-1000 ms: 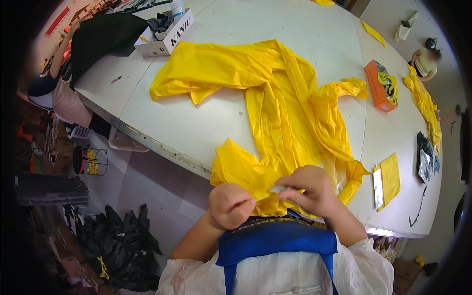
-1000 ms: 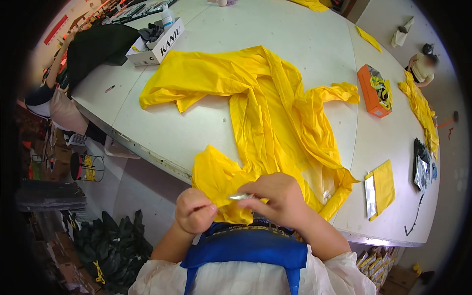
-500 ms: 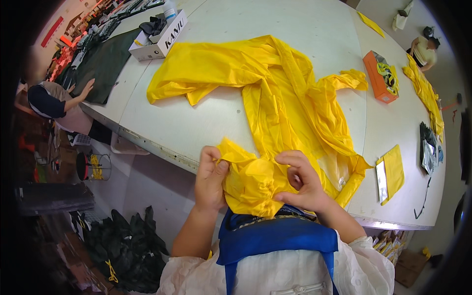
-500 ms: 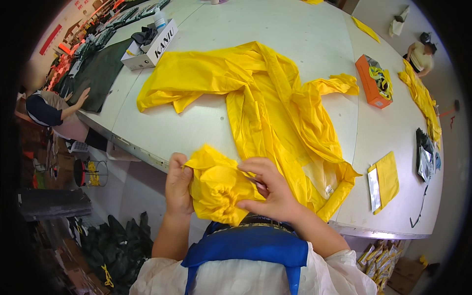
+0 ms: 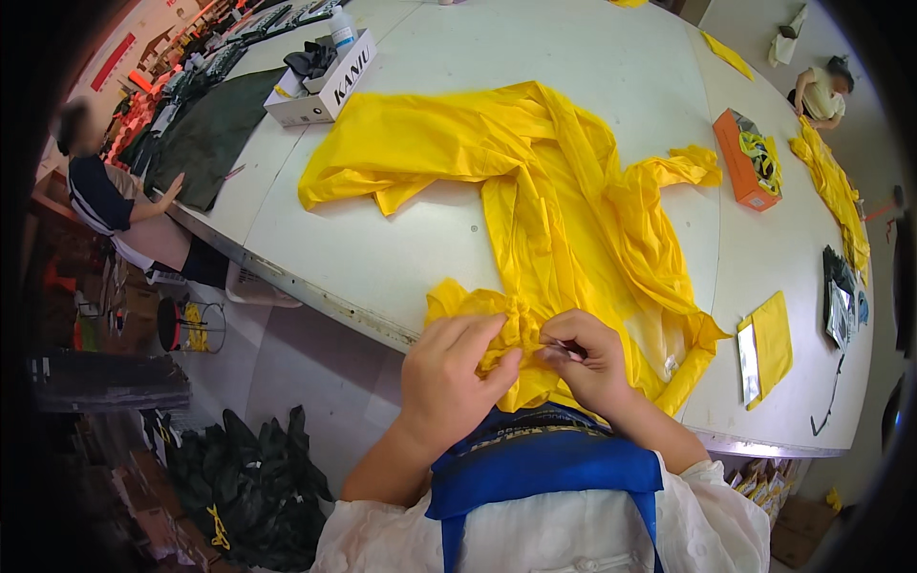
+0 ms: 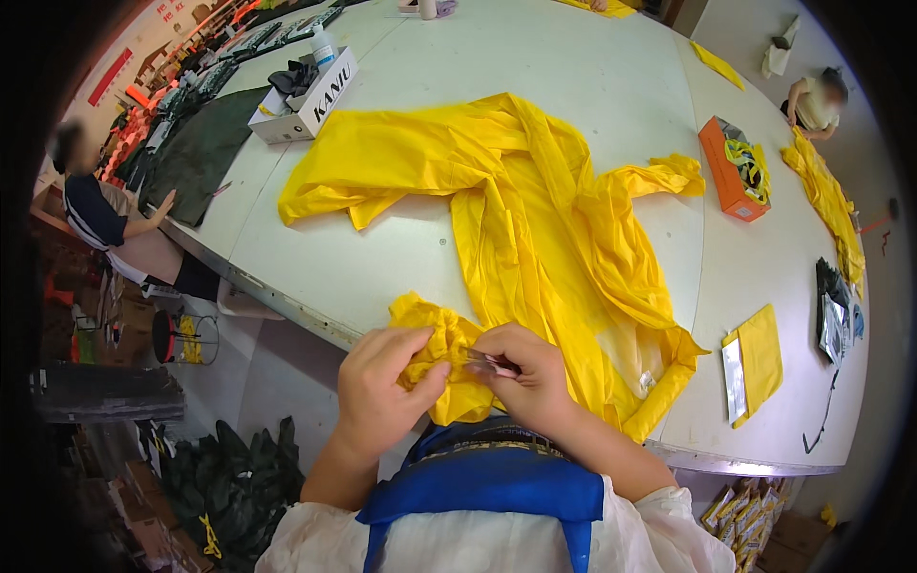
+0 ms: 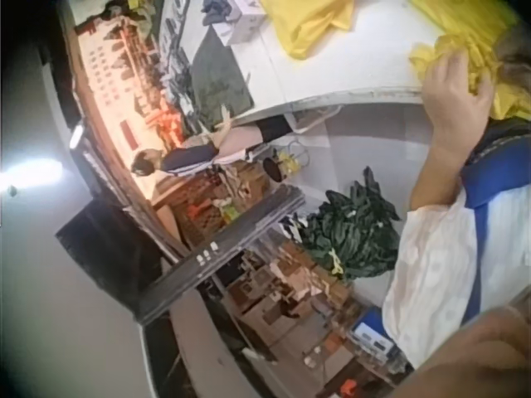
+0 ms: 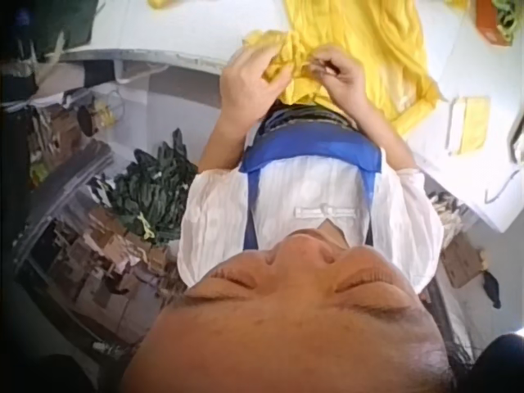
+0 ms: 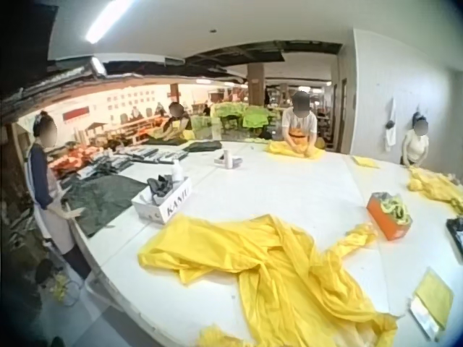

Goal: The person uses scissors to cut a large yellow fabric on a table, repeatedly trimming edges and removing small pieces. The person folds and repositions the fabric multiple times to access different sections for cutting.

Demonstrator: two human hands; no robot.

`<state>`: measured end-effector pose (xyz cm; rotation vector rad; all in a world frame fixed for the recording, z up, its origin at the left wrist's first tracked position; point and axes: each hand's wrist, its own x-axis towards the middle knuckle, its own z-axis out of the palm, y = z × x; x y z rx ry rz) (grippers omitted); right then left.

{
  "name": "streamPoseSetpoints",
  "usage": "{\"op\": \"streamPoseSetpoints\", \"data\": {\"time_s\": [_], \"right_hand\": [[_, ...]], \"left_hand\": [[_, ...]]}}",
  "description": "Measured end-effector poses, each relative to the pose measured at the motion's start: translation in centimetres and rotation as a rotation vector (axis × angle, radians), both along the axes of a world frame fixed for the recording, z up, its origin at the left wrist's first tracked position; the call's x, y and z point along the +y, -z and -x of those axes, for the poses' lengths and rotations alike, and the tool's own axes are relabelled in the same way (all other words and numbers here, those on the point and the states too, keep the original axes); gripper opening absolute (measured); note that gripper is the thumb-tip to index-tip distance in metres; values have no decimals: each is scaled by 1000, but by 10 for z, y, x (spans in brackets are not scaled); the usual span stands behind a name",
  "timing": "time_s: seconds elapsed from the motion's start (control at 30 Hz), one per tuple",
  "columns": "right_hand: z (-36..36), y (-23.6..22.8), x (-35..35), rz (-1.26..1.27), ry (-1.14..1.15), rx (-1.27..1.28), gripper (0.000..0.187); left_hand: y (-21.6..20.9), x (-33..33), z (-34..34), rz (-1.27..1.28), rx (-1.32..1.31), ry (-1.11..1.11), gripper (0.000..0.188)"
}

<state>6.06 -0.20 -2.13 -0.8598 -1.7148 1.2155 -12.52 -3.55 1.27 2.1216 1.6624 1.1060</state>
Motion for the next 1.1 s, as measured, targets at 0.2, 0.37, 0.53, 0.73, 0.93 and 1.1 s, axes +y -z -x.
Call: {"op": "streamPoseSetpoints", "data": {"time_s": [0.2, 0.37, 0.53, 0.73, 0.93, 1.1], "right_hand": [[-19, 17, -3, 458, 46, 251, 12], [-30, 13, 3, 565, -33, 204, 16], [-23, -41, 10, 330, -106, -91, 22], [-23, -37, 14, 307, -160, -176, 16], [-23, -30, 5, 384, -139, -147, 10], [-24, -25, -3, 296, -113, -248, 10]], "left_hand": [[10, -5, 6, 487, -1050, 111, 25], [23, 0, 5, 647, -1483, 252, 32], [24, -6, -5, 687, -1177, 282, 27], [13, -4, 6, 376, -517, 308, 29], [14, -15, 6, 751, -1332, 270, 25], [28, -19, 1, 737, -1450, 354, 22]]}}
